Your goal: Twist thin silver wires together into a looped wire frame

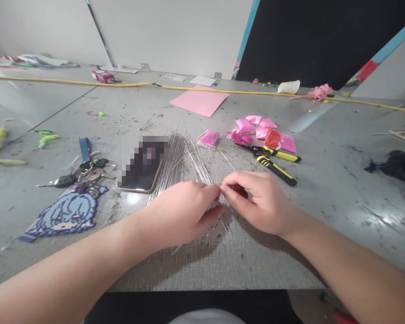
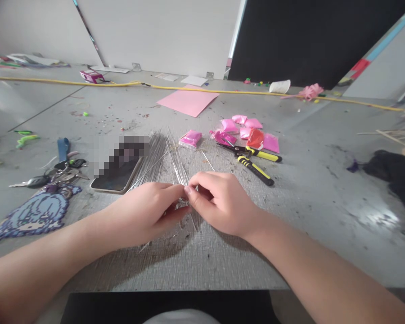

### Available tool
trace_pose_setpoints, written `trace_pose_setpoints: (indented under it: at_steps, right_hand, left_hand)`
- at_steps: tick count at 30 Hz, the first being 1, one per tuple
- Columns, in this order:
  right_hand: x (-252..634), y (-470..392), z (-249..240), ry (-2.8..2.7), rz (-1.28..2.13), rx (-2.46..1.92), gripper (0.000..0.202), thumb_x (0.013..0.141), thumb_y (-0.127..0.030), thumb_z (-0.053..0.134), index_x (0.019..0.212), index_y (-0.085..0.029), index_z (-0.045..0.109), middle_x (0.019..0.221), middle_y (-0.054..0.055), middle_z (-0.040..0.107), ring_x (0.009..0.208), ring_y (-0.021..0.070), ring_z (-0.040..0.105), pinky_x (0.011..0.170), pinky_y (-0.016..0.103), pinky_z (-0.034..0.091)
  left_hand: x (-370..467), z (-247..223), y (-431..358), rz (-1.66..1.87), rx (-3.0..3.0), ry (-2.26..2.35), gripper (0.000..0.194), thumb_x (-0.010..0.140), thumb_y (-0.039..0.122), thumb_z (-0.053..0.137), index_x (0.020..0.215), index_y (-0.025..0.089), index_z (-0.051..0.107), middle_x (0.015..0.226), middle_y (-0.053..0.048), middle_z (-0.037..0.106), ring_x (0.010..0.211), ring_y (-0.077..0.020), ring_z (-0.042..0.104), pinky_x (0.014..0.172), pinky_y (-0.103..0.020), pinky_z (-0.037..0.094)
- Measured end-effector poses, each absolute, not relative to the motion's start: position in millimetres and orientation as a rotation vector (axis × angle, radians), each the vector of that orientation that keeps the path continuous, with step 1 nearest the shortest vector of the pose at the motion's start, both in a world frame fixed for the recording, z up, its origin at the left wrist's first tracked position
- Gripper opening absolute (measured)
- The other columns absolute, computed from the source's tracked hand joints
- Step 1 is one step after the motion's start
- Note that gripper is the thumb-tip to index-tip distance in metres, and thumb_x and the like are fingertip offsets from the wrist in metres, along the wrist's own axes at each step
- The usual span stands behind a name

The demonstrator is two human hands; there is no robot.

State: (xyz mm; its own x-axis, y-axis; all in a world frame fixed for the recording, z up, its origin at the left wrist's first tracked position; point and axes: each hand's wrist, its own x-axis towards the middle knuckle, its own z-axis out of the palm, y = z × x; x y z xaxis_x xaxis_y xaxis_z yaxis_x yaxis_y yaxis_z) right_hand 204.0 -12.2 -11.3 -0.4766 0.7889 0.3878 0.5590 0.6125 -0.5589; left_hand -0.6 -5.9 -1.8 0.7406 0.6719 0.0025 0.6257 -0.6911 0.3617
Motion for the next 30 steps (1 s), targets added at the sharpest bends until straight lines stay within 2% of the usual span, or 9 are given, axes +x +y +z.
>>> trace_pose_setpoints:
  at_steps: [20,30]
  right_hand:
    - [204.5,-11.5,-12.3,-2.303,0.564,-1.121,0.016,0.096,-0.026,0.053,0.085,-0.018,0.062,0.071,-0.001,0.06,0.063,0.0117,0.052,0.06,0.026,0.038]
    - [204.0,-14.3,-11.5,-2.261,0.509,-1.046,0.015,0.094,-0.021,0.054,0.083,-0.016,0.061,0.069,-0.002,0.059,0.062,0.0094,0.051,0.06,0.023,0.038]
  left_hand:
    - [-3.0,-6.9,-4.9,0.107,2.694,1.023,0.026,0.099,0.036,0.039,0.084,0.019,0.053,0.072,-0.003,0.063,0.058,-0.019,0.059,0.05,-0.03,0.032]
    - [-3.2,-5.5,-5.4,0.146,2.693,0.978,0.026,0.099,0.036,0.039,0.086,0.018,0.054,0.073,-0.003,0.063,0.059,-0.0185,0.059,0.051,-0.03,0.035]
